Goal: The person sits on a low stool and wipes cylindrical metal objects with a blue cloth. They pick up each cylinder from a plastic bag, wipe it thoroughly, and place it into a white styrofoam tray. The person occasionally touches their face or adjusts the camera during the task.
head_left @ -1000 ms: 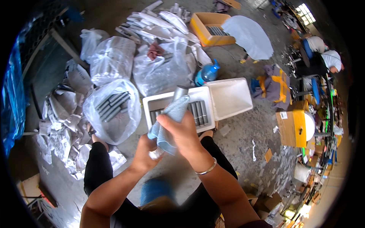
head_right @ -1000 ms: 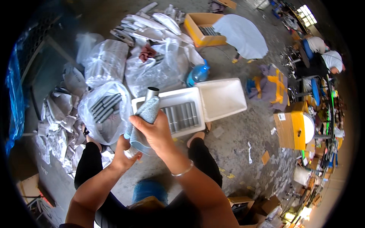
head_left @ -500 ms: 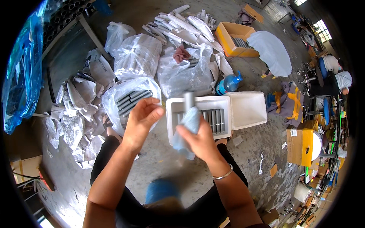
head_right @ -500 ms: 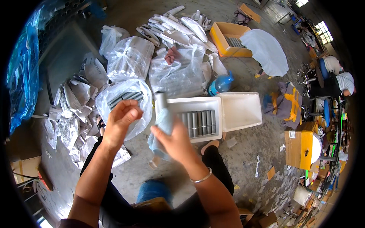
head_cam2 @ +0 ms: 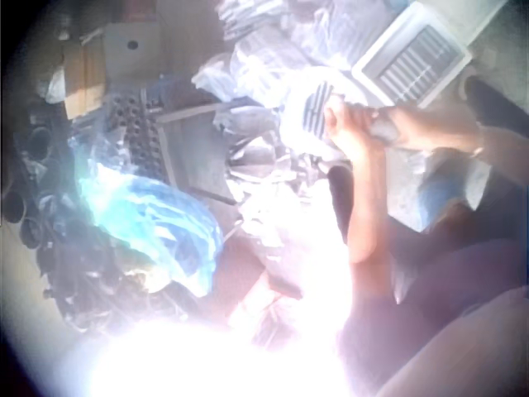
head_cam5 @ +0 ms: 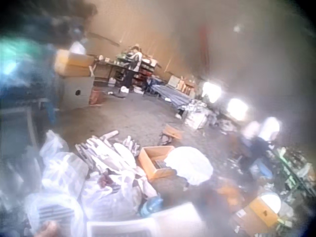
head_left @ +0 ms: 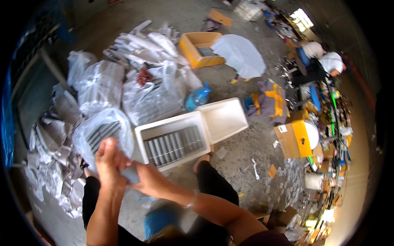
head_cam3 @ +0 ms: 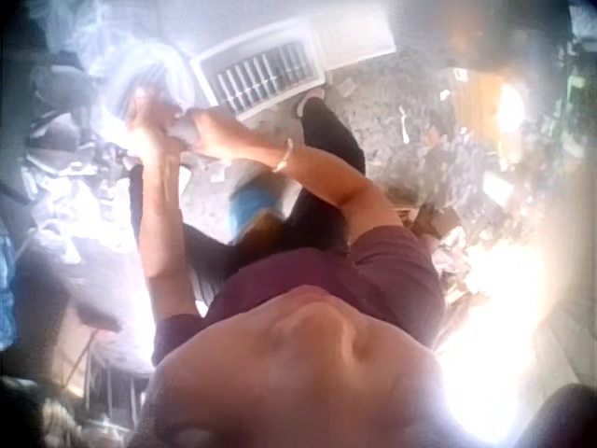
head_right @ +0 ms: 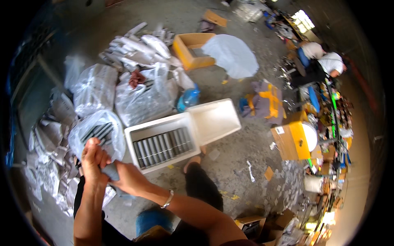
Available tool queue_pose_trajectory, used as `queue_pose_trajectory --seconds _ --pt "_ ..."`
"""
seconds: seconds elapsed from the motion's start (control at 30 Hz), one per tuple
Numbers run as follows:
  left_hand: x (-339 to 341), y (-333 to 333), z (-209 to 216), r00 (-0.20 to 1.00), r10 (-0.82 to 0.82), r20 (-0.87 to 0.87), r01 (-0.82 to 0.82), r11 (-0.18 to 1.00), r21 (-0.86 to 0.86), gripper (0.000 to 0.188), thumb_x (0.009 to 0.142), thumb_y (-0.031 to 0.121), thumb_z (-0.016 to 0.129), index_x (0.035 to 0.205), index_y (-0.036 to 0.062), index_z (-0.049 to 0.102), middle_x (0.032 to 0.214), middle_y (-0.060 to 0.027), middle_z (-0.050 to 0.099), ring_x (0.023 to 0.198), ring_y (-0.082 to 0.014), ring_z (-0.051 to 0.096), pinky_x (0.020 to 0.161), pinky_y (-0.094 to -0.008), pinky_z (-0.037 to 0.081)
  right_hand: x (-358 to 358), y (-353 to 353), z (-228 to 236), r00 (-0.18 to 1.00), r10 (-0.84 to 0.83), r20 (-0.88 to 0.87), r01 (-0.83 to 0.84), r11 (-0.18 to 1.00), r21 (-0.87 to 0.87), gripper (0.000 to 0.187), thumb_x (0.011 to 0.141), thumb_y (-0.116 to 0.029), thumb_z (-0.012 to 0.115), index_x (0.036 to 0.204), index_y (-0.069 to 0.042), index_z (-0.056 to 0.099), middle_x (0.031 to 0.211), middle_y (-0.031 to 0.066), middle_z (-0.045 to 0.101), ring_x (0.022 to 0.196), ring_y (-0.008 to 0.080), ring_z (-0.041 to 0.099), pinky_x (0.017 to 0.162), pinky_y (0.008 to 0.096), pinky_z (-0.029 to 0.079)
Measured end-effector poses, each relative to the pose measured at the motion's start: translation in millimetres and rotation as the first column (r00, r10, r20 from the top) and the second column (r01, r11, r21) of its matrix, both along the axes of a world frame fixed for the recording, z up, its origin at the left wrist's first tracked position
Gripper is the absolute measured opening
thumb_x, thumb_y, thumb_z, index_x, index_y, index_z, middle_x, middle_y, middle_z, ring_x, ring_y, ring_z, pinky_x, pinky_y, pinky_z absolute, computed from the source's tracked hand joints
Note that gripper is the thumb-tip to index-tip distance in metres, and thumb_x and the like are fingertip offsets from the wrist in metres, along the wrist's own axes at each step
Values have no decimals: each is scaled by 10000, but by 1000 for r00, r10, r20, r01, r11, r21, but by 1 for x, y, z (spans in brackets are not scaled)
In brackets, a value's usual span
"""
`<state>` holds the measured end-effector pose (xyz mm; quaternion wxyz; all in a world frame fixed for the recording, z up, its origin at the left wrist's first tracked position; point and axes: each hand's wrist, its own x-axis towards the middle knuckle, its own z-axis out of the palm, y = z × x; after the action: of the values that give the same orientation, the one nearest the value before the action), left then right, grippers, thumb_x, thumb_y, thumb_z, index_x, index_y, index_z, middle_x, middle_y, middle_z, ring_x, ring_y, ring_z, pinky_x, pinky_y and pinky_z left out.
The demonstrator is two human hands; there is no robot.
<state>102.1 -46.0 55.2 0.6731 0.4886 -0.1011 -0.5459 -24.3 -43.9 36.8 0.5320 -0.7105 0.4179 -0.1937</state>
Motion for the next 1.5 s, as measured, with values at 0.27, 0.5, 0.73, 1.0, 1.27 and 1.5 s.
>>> queue_pose_trajectory --seconds 0.27,0.5,0.73,1.0,1.27,1.5 --pt "-4 8 16 983 -183 -22 173 957 -233 353 925 383 576 974 39 515 458 62 272 332 -55 237 347 -232 298 -17 -1 -12 888 111 446 -327 833 446 458 692 -301 816 932 4 572 719 91 594 672 195 564 650 322 448" --pt "7 -9 2 991 131 34 -128 989 -72 261 951 335 558 885 85 521 489 80 224 410 -35 192 448 -213 286 -3 8 -5 975 -82 -206 49 986 -161 347 715 -172 755 901 18 532 724 234 615 737 406 619 639 453 481" --pt "8 -1 9 903 -409 -129 289 803 -522 415 926 359 582 1075 1 433 451 71 267 306 -36 240 295 -207 214 -23 11 -16 694 60 718 -645 495 582 407 709 -351 813 853 -50 579 722 -9 561 662 90 500 605 242 396" --pt "-1 -16 -3 995 56 87 -49 996 -80 218 955 243 554 1049 48 526 458 74 250 337 -35 179 344 -220 214 -4 4 -13 990 -119 -74 114 991 -72 385 716 -215 749 920 50 558 807 274 593 788 440 574 697 413 458" --pt "0 6 13 718 -678 -159 370 565 -738 405 916 288 610 1084 -16 402 433 63 297 279 -32 263 257 -230 179 -22 21 -6 648 28 761 -675 482 558 423 679 -326 830 900 -69 576 761 -12 587 715 95 532 661 243 421" --pt "-6 -15 0 992 55 117 -51 998 -42 145 941 239 585 926 94 578 462 80 256 382 -28 188 377 -231 181 -8 1 0 988 -98 -123 94 995 -45 368 713 -196 758 913 28 547 833 263 610 818 421 593 671 418 464"
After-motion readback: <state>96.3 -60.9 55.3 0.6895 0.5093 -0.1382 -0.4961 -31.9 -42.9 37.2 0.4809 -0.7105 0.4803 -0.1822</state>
